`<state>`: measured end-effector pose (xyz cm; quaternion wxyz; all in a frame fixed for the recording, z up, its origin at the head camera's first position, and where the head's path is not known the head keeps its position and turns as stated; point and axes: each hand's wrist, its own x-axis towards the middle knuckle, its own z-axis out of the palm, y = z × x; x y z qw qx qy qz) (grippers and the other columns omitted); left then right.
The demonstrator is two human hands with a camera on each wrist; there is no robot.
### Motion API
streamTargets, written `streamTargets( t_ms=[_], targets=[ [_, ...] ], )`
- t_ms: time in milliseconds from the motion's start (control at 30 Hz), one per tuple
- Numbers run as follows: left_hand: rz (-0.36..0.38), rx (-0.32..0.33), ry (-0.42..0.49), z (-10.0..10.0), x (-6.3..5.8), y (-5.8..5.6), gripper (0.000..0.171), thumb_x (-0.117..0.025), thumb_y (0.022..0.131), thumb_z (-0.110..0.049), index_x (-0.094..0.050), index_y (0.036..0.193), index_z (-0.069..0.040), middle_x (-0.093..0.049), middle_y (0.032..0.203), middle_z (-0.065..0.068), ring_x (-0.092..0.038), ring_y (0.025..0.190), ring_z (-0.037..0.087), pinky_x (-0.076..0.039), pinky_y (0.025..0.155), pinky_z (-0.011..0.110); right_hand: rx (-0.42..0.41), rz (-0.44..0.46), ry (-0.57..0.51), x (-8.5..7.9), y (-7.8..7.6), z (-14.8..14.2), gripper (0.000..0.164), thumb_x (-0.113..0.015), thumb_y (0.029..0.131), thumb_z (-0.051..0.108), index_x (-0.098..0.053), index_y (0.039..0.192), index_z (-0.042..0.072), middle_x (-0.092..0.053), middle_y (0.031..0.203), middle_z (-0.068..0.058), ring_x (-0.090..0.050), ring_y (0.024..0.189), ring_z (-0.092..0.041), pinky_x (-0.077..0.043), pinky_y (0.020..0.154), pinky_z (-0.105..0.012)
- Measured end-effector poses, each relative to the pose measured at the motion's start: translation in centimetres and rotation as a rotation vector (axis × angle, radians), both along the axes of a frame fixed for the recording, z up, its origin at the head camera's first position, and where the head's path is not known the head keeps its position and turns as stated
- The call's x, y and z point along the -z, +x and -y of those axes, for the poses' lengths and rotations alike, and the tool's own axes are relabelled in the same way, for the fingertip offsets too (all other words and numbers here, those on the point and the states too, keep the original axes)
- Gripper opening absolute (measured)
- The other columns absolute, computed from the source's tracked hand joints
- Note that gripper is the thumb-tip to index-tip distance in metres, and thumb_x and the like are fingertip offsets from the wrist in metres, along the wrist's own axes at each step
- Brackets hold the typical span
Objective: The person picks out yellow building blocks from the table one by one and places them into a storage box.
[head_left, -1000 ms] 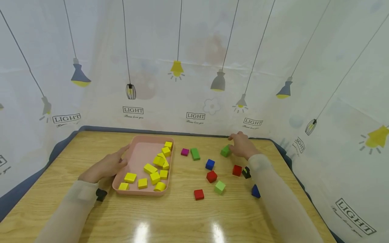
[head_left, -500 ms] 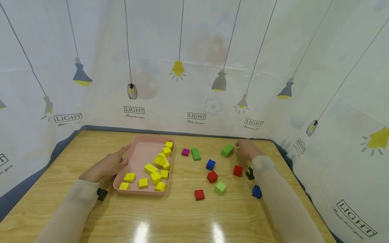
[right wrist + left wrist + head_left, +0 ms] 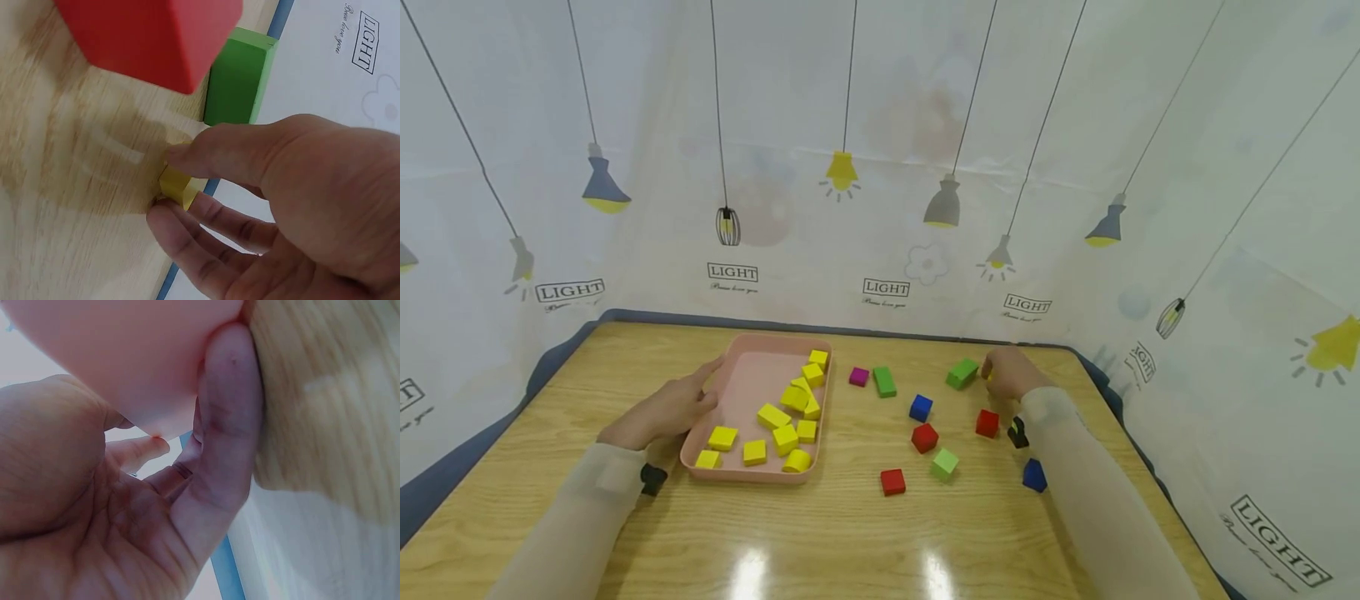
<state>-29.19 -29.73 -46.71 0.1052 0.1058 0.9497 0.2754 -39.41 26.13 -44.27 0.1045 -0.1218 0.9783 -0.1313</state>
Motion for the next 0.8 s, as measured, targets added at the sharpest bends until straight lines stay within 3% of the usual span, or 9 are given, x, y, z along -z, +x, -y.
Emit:
streamTargets(
  t_ms=[167,400,533,633,800],
  targets=[
    [0.003,0.000,-0.001,-0.1,-0.1,0.1,0.067,-0.044,0.107,-0.019,-0.007,0.162,-0.011,-0.047,0.070,0.006,-0.044,0.056,0.018,-0.040,0.056,0.034,0.001,-0.013,-0.006,0.2,0.1,-0.1,0.027,-0.069,0.086,-0.004,-0.072,0.112,0.001,-0.061,0.128,-0.021,-0.057,0.113,-0.037,-0.052,0.083,-0.042],
    [0.010,-0.008,-0.007,0.0,-0.1,0.1,0.067,-0.043,0.107,-0.020,-0.007,0.162,-0.011,-0.048,0.072,0.007,-0.045,0.057,0.018,-0.040,0.056,0.035,0.008,-0.048,0.004,0.2,0.1,0.0,0.024,-0.071,0.087,0.000,-0.070,0.111,0.001,-0.063,0.122,-0.020,-0.057,0.113,-0.039,-0.048,0.094,-0.050],
    [0.019,-0.016,-0.017,-0.1,-0.2,0.1,0.067,-0.043,0.106,-0.021,-0.007,0.162,-0.012,-0.050,0.077,0.008,-0.049,0.063,0.020,-0.043,0.064,0.037,0.021,-0.062,0.004,0.0,0.3,0.3,0.026,-0.072,0.088,0.002,-0.070,0.114,0.001,-0.061,0.126,-0.020,-0.055,0.116,-0.040,-0.045,0.097,-0.052],
    [0.024,-0.022,-0.020,-0.2,-0.1,0.1,0.067,-0.044,0.107,-0.022,-0.007,0.162,-0.013,-0.051,0.079,0.009,-0.051,0.066,0.021,-0.043,0.068,0.038,0.028,-0.077,0.016,-0.2,0.4,0.6,0.026,-0.072,0.089,0.004,-0.070,0.115,0.004,-0.061,0.128,-0.019,-0.056,0.113,-0.038,-0.047,0.094,-0.050],
    [0.029,-0.029,-0.011,-0.3,-0.2,0.2,0.068,-0.044,0.106,-0.022,-0.007,0.162,-0.014,-0.050,0.077,0.009,-0.049,0.063,0.021,-0.043,0.062,0.036,0.056,-0.104,0.045,-0.8,0.6,1.4,0.027,-0.071,0.089,0.006,-0.071,0.116,0.007,-0.062,0.126,-0.015,-0.058,0.103,-0.031,-0.050,0.085,-0.046]
  ],
)
